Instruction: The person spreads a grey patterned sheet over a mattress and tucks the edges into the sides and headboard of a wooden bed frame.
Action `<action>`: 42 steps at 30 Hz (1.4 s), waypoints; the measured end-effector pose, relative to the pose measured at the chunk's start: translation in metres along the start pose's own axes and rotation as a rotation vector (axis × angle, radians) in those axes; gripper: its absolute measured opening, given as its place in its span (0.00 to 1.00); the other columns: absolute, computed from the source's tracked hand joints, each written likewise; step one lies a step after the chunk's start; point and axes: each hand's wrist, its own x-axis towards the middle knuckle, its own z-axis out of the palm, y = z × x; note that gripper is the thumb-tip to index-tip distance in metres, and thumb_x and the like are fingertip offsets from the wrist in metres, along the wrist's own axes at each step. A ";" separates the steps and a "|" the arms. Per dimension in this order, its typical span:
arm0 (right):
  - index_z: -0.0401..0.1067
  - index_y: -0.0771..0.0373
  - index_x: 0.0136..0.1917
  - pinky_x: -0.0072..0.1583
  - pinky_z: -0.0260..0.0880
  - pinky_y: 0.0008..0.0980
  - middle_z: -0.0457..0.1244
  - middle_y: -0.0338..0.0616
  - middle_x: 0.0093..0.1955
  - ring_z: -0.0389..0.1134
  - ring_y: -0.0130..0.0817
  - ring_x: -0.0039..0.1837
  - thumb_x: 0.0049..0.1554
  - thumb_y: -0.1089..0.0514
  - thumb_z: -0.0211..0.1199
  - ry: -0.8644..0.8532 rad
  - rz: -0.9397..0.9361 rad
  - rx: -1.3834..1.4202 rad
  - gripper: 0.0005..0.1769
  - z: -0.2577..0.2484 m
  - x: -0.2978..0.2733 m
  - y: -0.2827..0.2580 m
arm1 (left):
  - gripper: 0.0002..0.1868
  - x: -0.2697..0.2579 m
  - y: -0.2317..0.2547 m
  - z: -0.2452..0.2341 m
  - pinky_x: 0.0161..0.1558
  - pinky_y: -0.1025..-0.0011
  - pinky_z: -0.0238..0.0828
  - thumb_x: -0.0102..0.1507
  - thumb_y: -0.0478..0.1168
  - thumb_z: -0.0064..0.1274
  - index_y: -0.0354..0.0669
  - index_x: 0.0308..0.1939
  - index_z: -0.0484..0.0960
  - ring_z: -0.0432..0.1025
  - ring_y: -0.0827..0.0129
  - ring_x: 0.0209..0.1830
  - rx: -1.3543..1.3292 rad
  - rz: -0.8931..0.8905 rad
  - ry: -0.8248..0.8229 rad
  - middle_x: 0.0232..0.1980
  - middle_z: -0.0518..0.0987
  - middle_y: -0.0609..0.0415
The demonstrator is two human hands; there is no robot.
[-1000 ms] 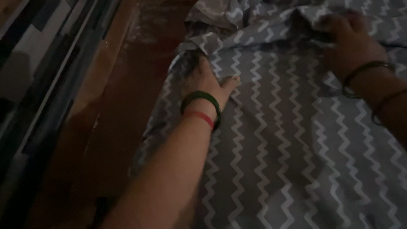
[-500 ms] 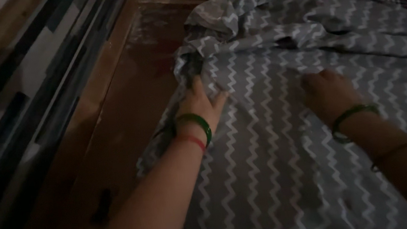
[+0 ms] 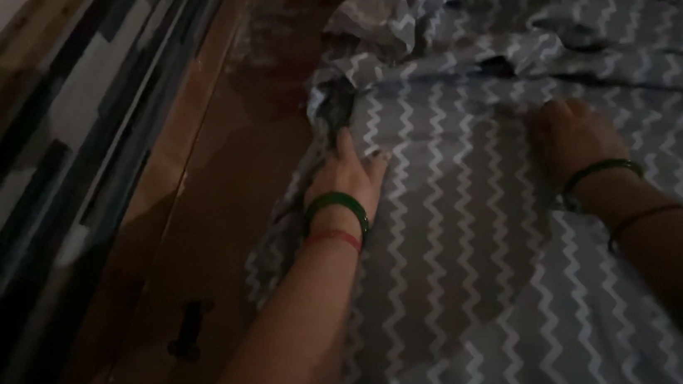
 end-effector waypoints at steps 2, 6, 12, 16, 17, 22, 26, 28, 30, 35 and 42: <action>0.68 0.58 0.68 0.62 0.67 0.55 0.59 0.57 0.69 0.64 0.61 0.65 0.65 0.51 0.56 0.083 -0.021 0.033 0.20 -0.004 -0.016 -0.006 | 0.45 -0.001 0.002 0.003 0.65 0.48 0.65 0.67 0.68 0.37 0.54 0.81 0.43 0.64 0.44 0.71 0.023 -0.011 0.008 0.78 0.62 0.45; 0.55 0.51 0.79 0.66 0.63 0.53 0.46 0.53 0.82 0.56 0.59 0.72 0.52 0.41 0.60 0.115 -0.069 0.229 0.44 -0.010 -0.071 -0.032 | 0.46 -0.001 0.005 -0.005 0.67 0.47 0.65 0.67 0.68 0.33 0.59 0.83 0.36 0.64 0.42 0.72 -0.059 -0.070 -0.119 0.79 0.60 0.43; 0.48 0.41 0.82 0.74 0.43 0.60 0.39 0.42 0.84 0.36 0.55 0.82 0.58 0.25 0.49 -0.173 -0.261 0.032 0.45 0.006 -0.111 -0.046 | 0.53 -0.062 -0.079 0.008 0.77 0.54 0.46 0.62 0.73 0.38 0.55 0.82 0.35 0.46 0.49 0.82 -0.234 -0.026 -0.244 0.85 0.45 0.48; 0.48 0.38 0.82 0.76 0.50 0.59 0.42 0.41 0.85 0.43 0.50 0.83 0.58 0.26 0.49 -0.254 -0.172 -0.046 0.43 0.003 -0.123 -0.060 | 0.51 -0.155 -0.153 0.015 0.78 0.59 0.43 0.64 0.74 0.33 0.51 0.82 0.40 0.44 0.54 0.83 -0.370 0.020 -0.252 0.85 0.45 0.50; 0.49 0.42 0.83 0.74 0.53 0.59 0.43 0.44 0.85 0.46 0.54 0.80 0.58 0.29 0.50 -0.173 -0.207 -0.003 0.44 0.009 -0.145 -0.066 | 0.48 -0.183 -0.169 0.017 0.77 0.59 0.44 0.65 0.72 0.34 0.51 0.81 0.44 0.46 0.54 0.83 -0.411 0.010 -0.160 0.84 0.48 0.50; 0.56 0.41 0.79 0.74 0.51 0.59 0.47 0.44 0.83 0.46 0.50 0.81 0.57 0.32 0.53 -0.026 -0.305 0.021 0.39 0.030 -0.230 -0.096 | 0.43 -0.294 -0.200 0.024 0.75 0.57 0.48 0.66 0.66 0.38 0.53 0.80 0.52 0.48 0.56 0.82 -0.630 -0.087 0.013 0.83 0.53 0.53; 0.57 0.41 0.78 0.73 0.51 0.58 0.46 0.43 0.83 0.44 0.50 0.83 0.57 0.33 0.53 -0.021 -0.413 -0.014 0.38 0.022 -0.235 -0.100 | 0.41 -0.345 -0.194 0.022 0.74 0.60 0.55 0.66 0.64 0.39 0.54 0.80 0.53 0.57 0.59 0.79 -0.534 -0.198 -0.277 0.81 0.58 0.53; 0.57 0.41 0.78 0.74 0.50 0.58 0.44 0.43 0.83 0.43 0.50 0.83 0.58 0.32 0.54 -0.132 -0.322 0.016 0.39 0.005 -0.229 -0.111 | 0.46 -0.356 -0.182 0.024 0.75 0.56 0.56 0.68 0.56 0.51 0.53 0.82 0.41 0.49 0.60 0.81 -0.790 -0.229 -0.415 0.84 0.47 0.54; 0.56 0.42 0.79 0.75 0.49 0.59 0.43 0.43 0.84 0.42 0.51 0.83 0.58 0.31 0.55 -0.248 -0.227 0.044 0.39 -0.008 -0.236 -0.128 | 0.51 -0.364 -0.173 0.026 0.70 0.58 0.63 0.66 0.56 0.50 0.54 0.82 0.32 0.65 0.58 0.74 -0.671 -0.298 -0.397 0.80 0.60 0.50; 0.54 0.39 0.80 0.79 0.50 0.55 0.43 0.40 0.88 0.45 0.47 0.85 0.61 0.28 0.49 -0.246 -0.475 0.017 0.38 -0.001 -0.282 -0.159 | 0.52 -0.375 -0.172 0.029 0.63 0.57 0.72 0.58 0.59 0.48 0.52 0.81 0.44 0.75 0.51 0.64 -0.622 -0.235 -0.249 0.79 0.63 0.50; 0.39 0.35 0.83 0.78 0.37 0.59 0.31 0.39 0.87 0.29 0.47 0.85 0.56 0.24 0.50 -0.279 -0.440 -0.037 0.49 -0.008 -0.311 -0.159 | 0.54 -0.366 -0.188 0.045 0.74 0.63 0.54 0.57 0.70 0.50 0.42 0.79 0.56 0.57 0.52 0.77 -0.459 -0.209 -0.133 0.80 0.59 0.43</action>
